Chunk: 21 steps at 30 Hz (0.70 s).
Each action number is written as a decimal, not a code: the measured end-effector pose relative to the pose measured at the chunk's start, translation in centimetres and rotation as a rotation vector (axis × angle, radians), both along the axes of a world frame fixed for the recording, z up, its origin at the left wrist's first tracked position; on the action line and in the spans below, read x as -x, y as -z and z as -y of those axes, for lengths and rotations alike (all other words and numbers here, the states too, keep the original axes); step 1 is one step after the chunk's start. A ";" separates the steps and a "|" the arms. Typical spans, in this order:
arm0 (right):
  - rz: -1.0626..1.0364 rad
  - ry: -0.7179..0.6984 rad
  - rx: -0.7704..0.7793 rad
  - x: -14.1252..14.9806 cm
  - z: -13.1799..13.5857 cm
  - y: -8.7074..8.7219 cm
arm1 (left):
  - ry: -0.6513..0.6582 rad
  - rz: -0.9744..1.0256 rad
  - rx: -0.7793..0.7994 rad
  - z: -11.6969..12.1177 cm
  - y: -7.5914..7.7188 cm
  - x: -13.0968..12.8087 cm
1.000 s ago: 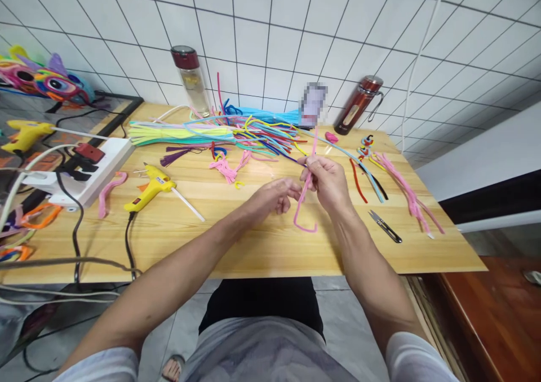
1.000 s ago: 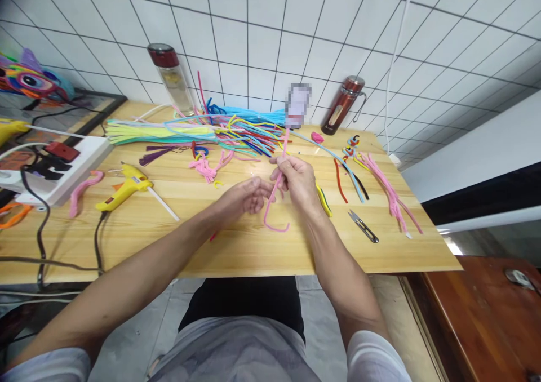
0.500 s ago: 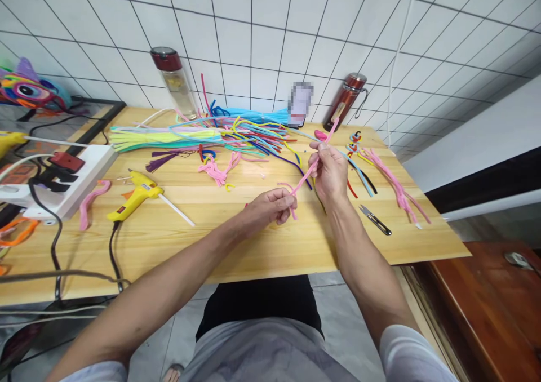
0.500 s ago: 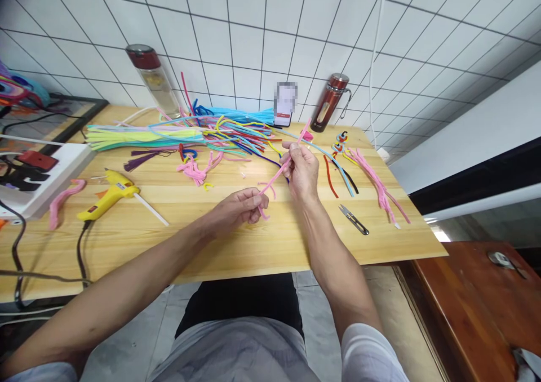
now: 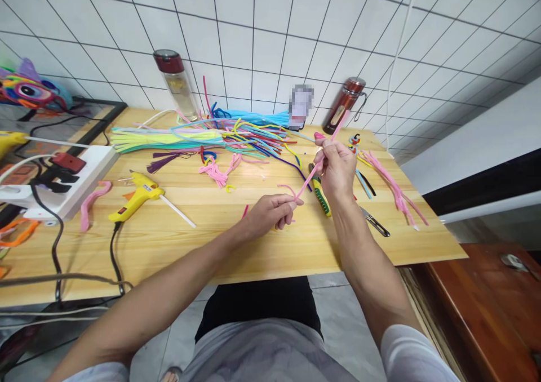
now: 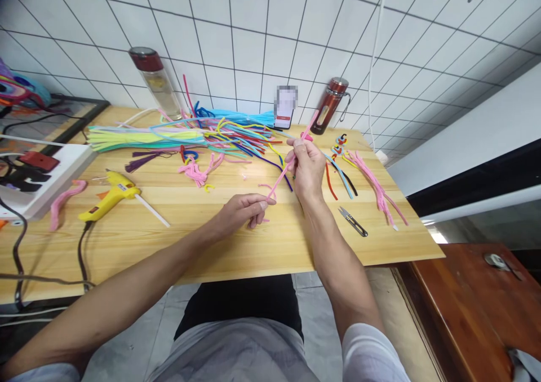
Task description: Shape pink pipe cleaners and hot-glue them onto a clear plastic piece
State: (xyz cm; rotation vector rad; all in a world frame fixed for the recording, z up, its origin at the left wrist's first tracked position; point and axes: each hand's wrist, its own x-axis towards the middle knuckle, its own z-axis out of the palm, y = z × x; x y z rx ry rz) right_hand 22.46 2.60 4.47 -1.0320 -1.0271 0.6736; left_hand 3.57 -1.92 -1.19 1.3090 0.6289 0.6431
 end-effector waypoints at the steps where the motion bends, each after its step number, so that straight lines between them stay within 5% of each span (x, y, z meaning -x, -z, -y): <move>1: 0.043 -0.003 0.007 0.0 0.0 -0.3 | -0.004 -0.034 -0.032 0.1 0.0 0.0; 10: 0.261 -0.218 0.193 0.9 -1.2 -2.4 | -0.020 -0.221 -0.460 1.0 -1.1 0.4; 21: 0.091 -0.328 0.252 1.2 0.6 -1.3 | -0.080 0.018 -0.053 0.1 -1.0 0.4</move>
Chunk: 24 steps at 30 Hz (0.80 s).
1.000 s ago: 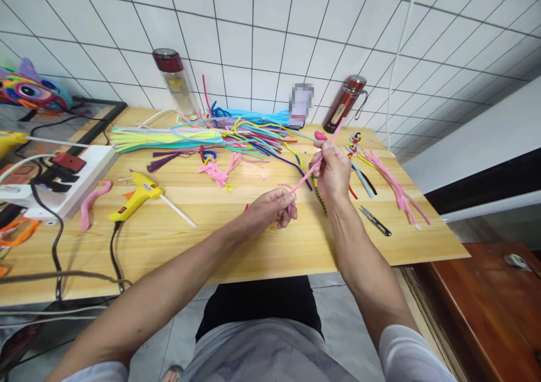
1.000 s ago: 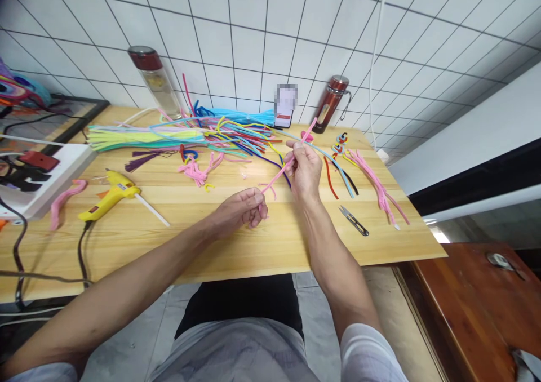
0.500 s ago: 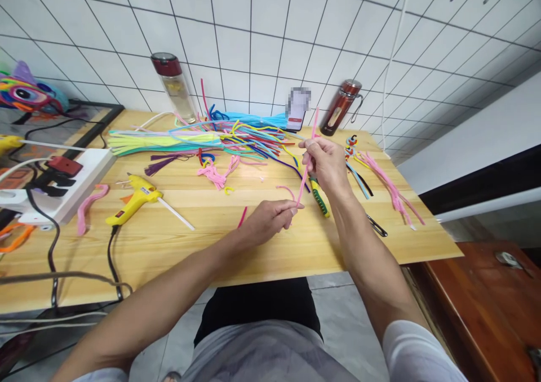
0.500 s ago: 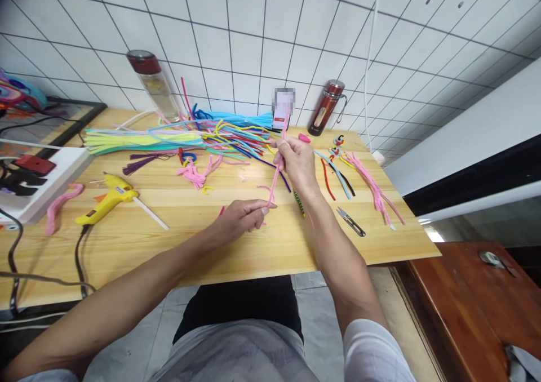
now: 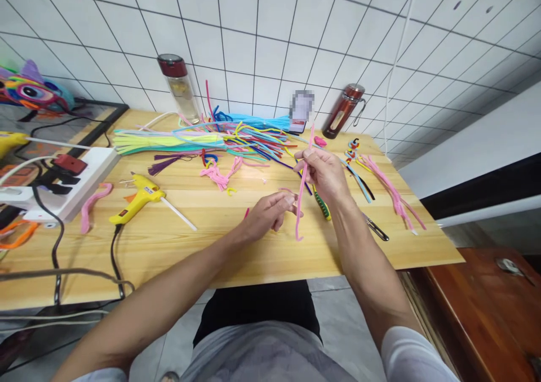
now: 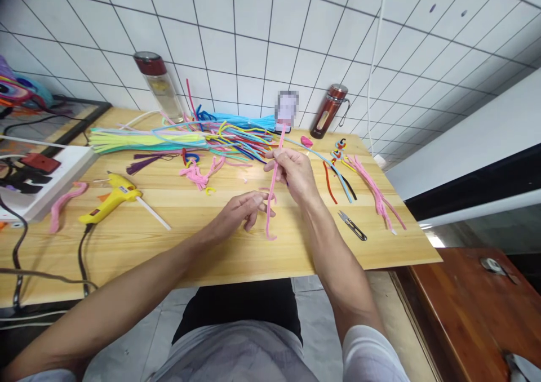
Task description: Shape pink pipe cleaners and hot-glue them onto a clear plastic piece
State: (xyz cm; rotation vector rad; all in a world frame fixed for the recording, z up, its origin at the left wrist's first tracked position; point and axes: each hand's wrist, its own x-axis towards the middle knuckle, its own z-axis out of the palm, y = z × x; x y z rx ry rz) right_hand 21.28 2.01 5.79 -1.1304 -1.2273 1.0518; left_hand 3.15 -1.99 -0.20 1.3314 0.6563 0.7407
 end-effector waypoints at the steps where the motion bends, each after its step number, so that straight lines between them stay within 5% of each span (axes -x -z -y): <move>1: -0.001 -0.006 0.006 0.3 0.3 0.2 | 0.000 0.019 0.022 -0.2 -0.1 0.0; 12: 0.042 -0.039 -0.030 1.9 0.7 1.1 | 0.051 -0.016 0.094 -0.6 0.2 -0.1; 24: -0.005 -0.026 0.007 0.3 0.4 1.2 | 0.076 0.085 0.205 -0.3 0.1 -0.2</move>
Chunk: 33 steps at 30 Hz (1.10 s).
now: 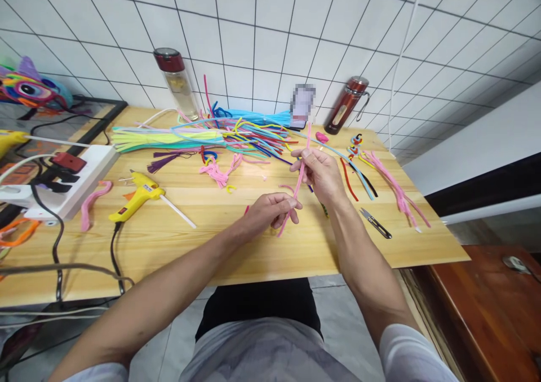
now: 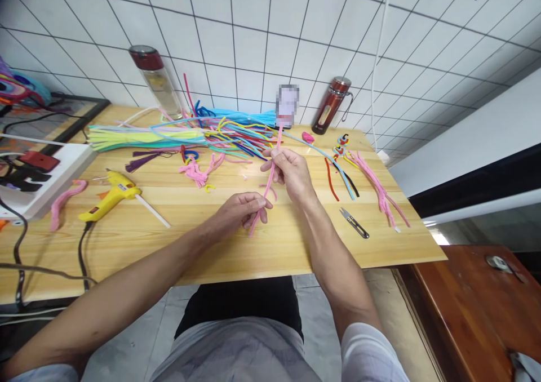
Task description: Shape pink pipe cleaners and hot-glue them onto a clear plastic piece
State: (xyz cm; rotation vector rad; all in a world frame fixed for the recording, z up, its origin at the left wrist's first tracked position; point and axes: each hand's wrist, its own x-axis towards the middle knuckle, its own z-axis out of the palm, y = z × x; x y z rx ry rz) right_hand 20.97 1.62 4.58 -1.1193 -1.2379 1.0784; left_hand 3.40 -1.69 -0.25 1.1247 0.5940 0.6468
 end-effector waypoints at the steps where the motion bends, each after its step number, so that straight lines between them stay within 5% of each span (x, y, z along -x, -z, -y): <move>1: 0.000 -0.029 0.019 0.1 0.1 0.2 | -0.017 0.001 -0.004 -0.1 0.1 0.0; 21: -0.097 0.169 -0.023 -2.3 -0.9 0.3 | 0.077 -0.063 -0.109 0.2 0.1 0.3; 33: -0.051 0.265 -0.075 -3.6 -1.0 -0.5 | 0.063 -0.147 -0.063 0.1 2.2 -0.3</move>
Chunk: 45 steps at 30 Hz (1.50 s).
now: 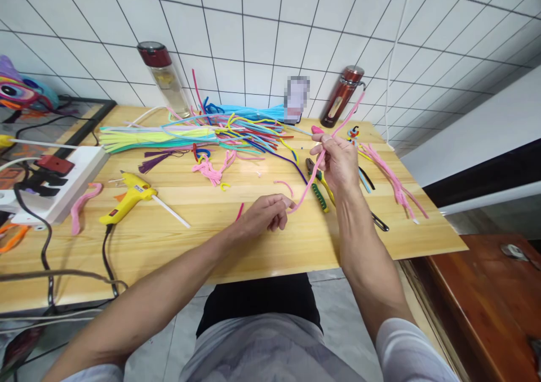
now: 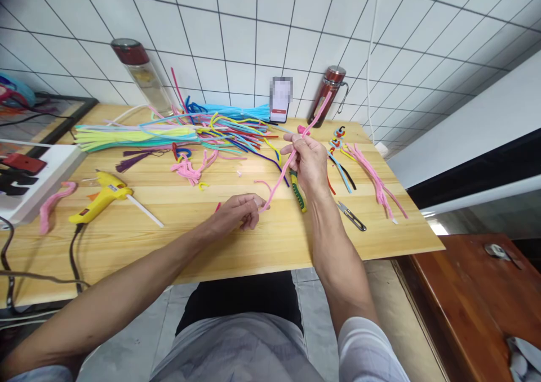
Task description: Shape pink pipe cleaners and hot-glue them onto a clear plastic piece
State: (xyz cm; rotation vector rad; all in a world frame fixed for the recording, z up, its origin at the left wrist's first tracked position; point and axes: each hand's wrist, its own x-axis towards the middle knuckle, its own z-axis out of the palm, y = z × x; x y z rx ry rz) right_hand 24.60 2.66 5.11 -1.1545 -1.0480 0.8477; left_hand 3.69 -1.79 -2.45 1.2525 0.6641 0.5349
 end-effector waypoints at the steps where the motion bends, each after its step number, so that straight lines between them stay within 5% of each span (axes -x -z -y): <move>1: 0.005 -0.002 0.006 0.0 0.0 0.1 | -0.003 0.012 0.004 0.0 -0.2 0.1; 7: 0.077 -0.004 0.003 0.6 -0.1 1.1 | -0.002 0.039 -0.033 0.3 -1.2 0.3; 12: 0.091 0.034 -0.029 0.9 0.0 1.3 | -0.126 -0.086 -0.175 0.7 -0.9 -0.3; 18: 0.051 0.059 -0.085 1.0 0.4 0.8 | -0.158 -0.120 -0.010 0.2 -0.8 -0.4; 23: -0.010 0.029 -0.036 0.2 0.1 0.9 | -0.208 -0.164 -0.191 0.7 -1.1 0.1; 27: -0.092 -0.047 -0.020 -0.1 -0.2 1.1 | -0.125 -0.240 -0.300 0.8 -1.0 0.2; 36: -0.136 0.029 -0.026 -0.8 -0.6 1.0 | -0.133 -0.161 -0.201 0.6 -1.7 0.4; 45: -0.030 0.013 -0.024 -0.3 -0.3 1.3 | -0.009 -0.163 -0.019 -0.2 -0.1 -0.1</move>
